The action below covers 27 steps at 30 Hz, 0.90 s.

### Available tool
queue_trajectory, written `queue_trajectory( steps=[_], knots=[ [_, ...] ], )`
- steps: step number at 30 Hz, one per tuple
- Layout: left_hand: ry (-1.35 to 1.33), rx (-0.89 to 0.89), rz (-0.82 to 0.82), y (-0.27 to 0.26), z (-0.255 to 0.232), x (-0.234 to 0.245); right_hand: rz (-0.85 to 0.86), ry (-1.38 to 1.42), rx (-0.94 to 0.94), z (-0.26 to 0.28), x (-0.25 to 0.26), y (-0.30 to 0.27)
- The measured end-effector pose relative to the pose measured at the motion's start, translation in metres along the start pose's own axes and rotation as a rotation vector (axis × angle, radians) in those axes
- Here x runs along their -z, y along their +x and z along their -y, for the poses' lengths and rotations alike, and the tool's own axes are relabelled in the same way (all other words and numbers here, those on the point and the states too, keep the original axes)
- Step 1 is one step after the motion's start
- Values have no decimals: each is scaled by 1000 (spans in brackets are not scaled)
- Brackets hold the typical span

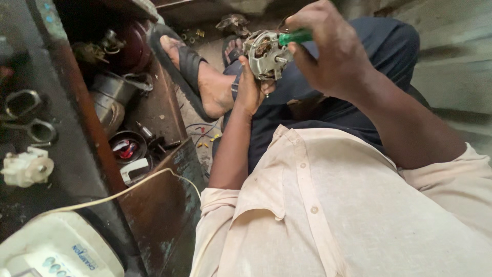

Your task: The person sits and uses a screwdriver to adjust screws on a small electrical component held in their hands. They repeatedly tighten and loosen screws while rotating the component to access different sides.

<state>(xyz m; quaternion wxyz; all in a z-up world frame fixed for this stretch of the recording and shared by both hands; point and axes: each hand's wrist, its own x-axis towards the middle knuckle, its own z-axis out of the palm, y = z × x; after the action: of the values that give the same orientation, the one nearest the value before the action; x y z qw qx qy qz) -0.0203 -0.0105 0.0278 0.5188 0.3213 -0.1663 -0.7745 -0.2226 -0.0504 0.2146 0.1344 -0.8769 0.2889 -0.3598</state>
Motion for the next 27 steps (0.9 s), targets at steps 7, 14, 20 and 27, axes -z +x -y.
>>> queue_trajectory(
  steps=[7, 14, 20, 27],
  knots=[
    [-7, 39, 3, 1, 5, 7, -112, -131, -172, -23, 10, -51],
    [-21, 38, 16, 0, 5, 6, -87, -129, -187, -20, -9, -66],
    [-9, 31, 16, 1, 5, 7, -39, -82, -232, -18, -10, -58],
    [-7, 46, 5, 2, 3, 3, -48, -77, -239, -17, -10, -64]
  ],
)
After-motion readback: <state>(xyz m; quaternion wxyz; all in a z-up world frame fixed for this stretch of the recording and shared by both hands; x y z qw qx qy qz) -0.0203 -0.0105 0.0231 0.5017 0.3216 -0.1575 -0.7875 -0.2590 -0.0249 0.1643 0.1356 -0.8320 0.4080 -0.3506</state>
